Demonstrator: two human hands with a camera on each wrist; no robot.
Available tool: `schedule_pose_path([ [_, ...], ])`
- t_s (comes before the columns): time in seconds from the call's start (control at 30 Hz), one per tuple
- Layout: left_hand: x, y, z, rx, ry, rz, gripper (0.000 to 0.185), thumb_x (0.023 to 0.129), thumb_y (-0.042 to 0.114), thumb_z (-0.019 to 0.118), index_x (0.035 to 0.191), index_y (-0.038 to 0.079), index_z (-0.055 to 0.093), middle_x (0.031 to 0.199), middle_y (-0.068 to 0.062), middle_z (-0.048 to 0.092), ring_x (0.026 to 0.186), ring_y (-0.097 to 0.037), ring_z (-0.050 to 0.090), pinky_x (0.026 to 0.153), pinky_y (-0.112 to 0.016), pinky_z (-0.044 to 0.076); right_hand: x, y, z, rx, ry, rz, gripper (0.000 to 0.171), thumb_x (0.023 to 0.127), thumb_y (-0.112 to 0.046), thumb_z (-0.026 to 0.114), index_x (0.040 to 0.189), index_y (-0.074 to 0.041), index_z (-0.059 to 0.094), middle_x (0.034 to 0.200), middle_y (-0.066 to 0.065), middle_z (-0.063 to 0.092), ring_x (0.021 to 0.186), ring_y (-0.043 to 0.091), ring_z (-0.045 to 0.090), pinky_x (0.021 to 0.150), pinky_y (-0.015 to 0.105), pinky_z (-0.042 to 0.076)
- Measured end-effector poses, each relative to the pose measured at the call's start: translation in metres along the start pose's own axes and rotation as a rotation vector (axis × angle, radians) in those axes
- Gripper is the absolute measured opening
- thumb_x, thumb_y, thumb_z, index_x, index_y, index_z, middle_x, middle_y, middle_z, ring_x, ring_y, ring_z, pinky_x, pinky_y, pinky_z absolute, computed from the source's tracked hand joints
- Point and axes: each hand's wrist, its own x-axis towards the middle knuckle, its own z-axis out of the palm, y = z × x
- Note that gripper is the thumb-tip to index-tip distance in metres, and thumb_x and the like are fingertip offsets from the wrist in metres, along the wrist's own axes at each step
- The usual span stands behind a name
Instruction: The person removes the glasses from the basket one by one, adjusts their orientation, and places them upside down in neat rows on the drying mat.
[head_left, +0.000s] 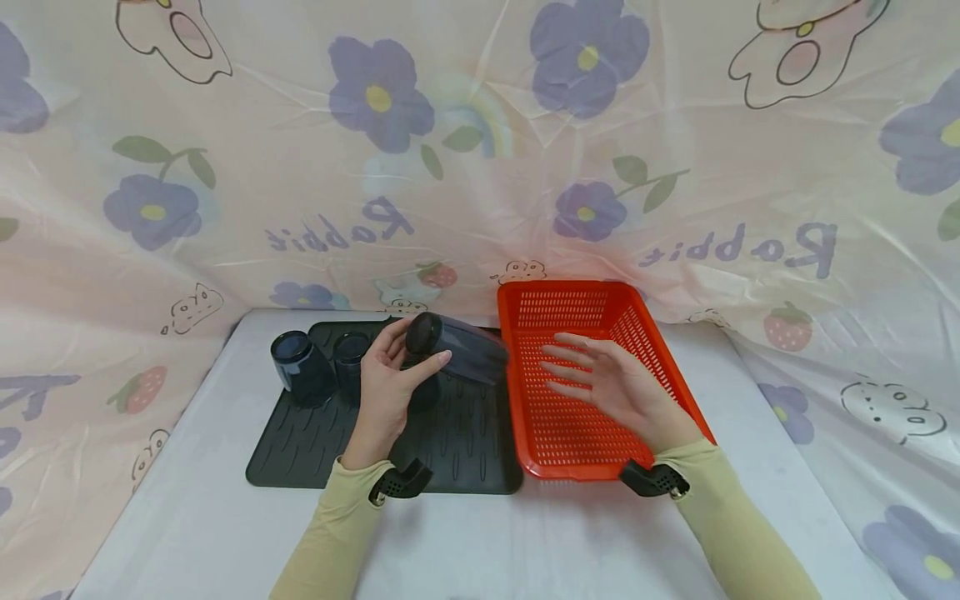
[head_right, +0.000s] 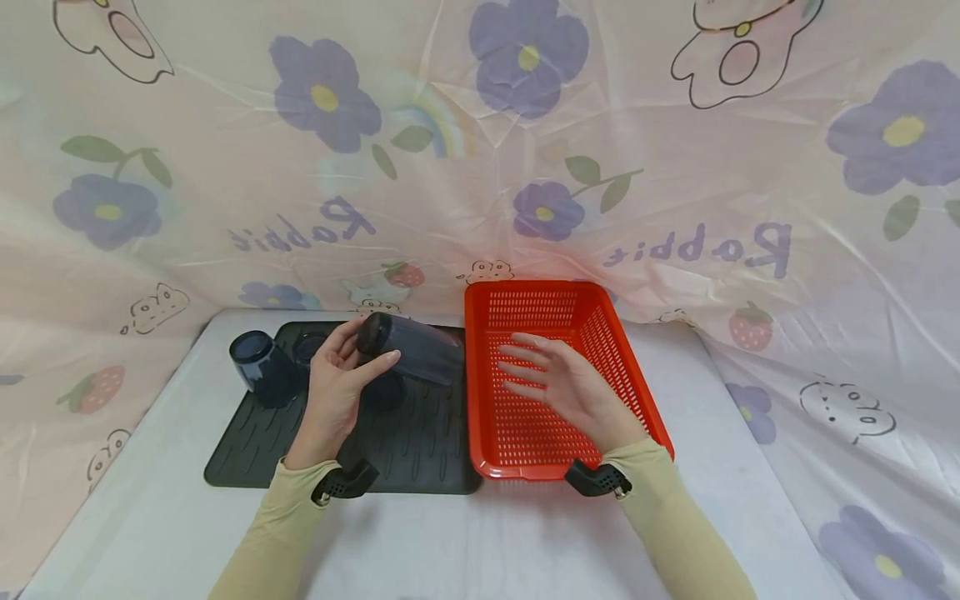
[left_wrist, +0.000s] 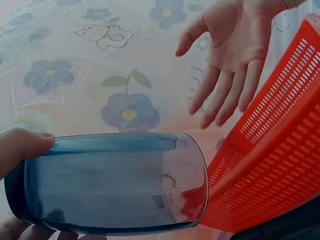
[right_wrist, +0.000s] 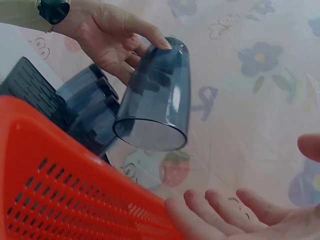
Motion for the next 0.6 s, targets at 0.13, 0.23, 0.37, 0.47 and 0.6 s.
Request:
schedule_pose_path([
  [0.13,0.001,-0.003,-0.001,0.076,0.005,0.015,0.059,0.074,-0.005,0.079,0.128,0.007,0.057,0.121,-0.009,0.059,0.109,-0.023,0.056,0.082,-0.030,0.054,-0.006,-0.002,-0.009,-0.002,0.000,-0.015,0.048,0.105,-0.028,0.030,0.148,-0.006,0.033,0.154,0.021,0.021,0.138,0.045,0.022,0.110,0.056,0.022],
  [0.23,0.002,-0.006,-0.001,0.114,0.002,0.031,0.059,0.074,-0.003,0.080,0.127,0.008,0.058,0.120,-0.008,0.059,0.106,-0.024,0.056,0.081,-0.032,0.055,-0.010,-0.004,-0.014,-0.001,0.009,-0.021,0.049,0.106,-0.028,0.029,0.149,-0.005,0.029,0.155,0.022,0.018,0.138,0.045,0.022,0.109,0.055,0.024],
  [0.37,0.001,-0.002,0.002,0.145,-0.009,0.023,0.059,0.074,-0.004,0.080,0.127,0.006,0.058,0.118,-0.010,0.059,0.102,-0.023,0.056,0.081,-0.031,0.055,-0.015,-0.006,-0.019,0.010,0.034,-0.028,0.048,0.106,-0.028,0.029,0.148,-0.005,0.034,0.152,0.019,0.027,0.138,0.045,0.022,0.109,0.055,0.025],
  [0.47,0.000,0.006,0.005,0.170,-0.021,0.009,0.060,0.074,-0.005,0.080,0.128,0.003,0.057,0.118,-0.013,0.059,0.102,-0.022,0.056,0.084,-0.035,0.054,-0.018,-0.008,-0.021,0.028,0.041,-0.033,0.047,0.106,-0.028,0.030,0.147,-0.006,0.036,0.151,0.018,0.029,0.138,0.044,0.021,0.109,0.055,0.023],
  [0.6,-0.001,0.007,0.007,0.208,-0.039,0.020,0.061,0.072,-0.006,0.080,0.128,0.001,0.057,0.119,-0.014,0.060,0.105,-0.022,0.058,0.088,-0.045,0.052,-0.021,-0.009,-0.025,0.038,0.047,-0.042,0.048,0.106,-0.027,0.030,0.148,-0.005,0.034,0.152,0.018,0.028,0.139,0.045,0.019,0.109,0.055,0.023],
])
